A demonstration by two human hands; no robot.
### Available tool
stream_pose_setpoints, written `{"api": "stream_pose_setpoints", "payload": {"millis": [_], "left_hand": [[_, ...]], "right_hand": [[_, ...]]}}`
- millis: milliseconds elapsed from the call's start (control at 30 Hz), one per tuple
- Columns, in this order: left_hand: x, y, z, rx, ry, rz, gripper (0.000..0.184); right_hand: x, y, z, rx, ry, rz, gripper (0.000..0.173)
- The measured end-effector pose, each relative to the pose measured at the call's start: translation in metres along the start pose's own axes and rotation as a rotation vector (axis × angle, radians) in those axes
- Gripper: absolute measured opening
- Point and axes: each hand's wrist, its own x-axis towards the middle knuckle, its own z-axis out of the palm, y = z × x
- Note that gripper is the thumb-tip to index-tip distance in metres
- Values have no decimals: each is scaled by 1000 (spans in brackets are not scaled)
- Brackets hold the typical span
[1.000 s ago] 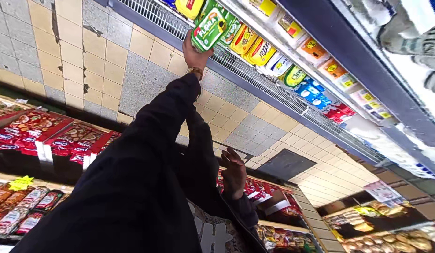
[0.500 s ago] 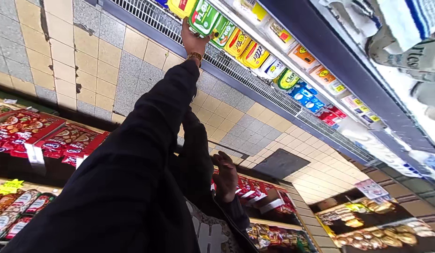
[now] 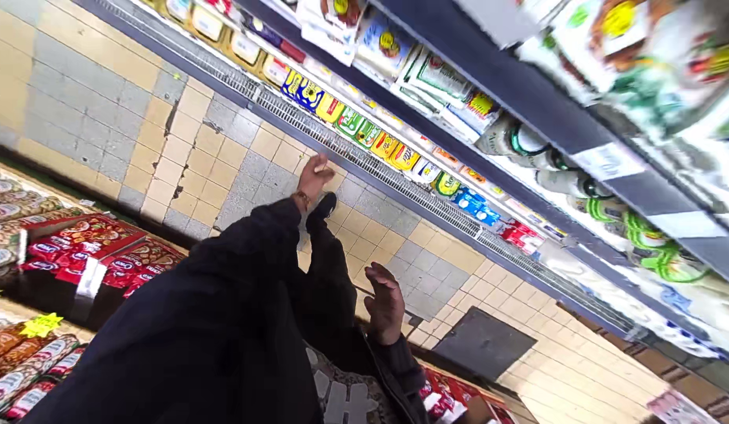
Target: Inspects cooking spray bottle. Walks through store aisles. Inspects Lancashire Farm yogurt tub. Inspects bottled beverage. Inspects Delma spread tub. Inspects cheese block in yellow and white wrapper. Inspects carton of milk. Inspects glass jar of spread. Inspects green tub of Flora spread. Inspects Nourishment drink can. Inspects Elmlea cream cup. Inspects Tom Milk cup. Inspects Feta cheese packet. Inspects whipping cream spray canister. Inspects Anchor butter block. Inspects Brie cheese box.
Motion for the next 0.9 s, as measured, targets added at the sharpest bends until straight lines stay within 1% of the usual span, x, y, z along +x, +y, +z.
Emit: {"api": "stream_pose_setpoints", "payload": {"millis": [67,133,200,267,300,367,467,533,600,667,733,800,900], "left_hand": [[-60,24,-17,-34,-96,79,59],[-122,53,-38,-83,-241,156,61],[-173,79,-70,-110,-402,231,66],[-213,100,-110,-57,-496,340,59],[-230,109,-129,-20,-490,399,56],[-264,119,-160,21,-411,499,52],[-309,127,-185,-46,-329,625,50],[-332,125,-193,-127,-340,713,51],[-352,120,-199,-237,-399,789,49],[-369,116,-208,-290,-448,840,48],[-383,110,-219,-281,-467,883,46],[-396,105,-235,-246,-451,902,43],[-413,100,-261,-181,-378,898,37]], "right_hand": [[5,-17,9,-15,-37,-53,40],[7,-38,19,-18,-89,-106,41],[9,-59,34,-11,-139,-156,42],[8,-81,52,-11,-196,-210,43],[6,-91,61,-6,-222,-235,43],[-1,-108,79,6,-266,-276,44],[-15,-125,111,22,-294,-343,46],[-25,-130,134,8,-301,-377,48],[-38,-131,154,0,-301,-394,49],[-52,-128,175,0,-290,-399,51],[-65,-125,192,-5,-286,-412,53],[-78,-122,209,-2,-282,-433,54],[-96,-122,233,-2,-269,-463,54]]}}
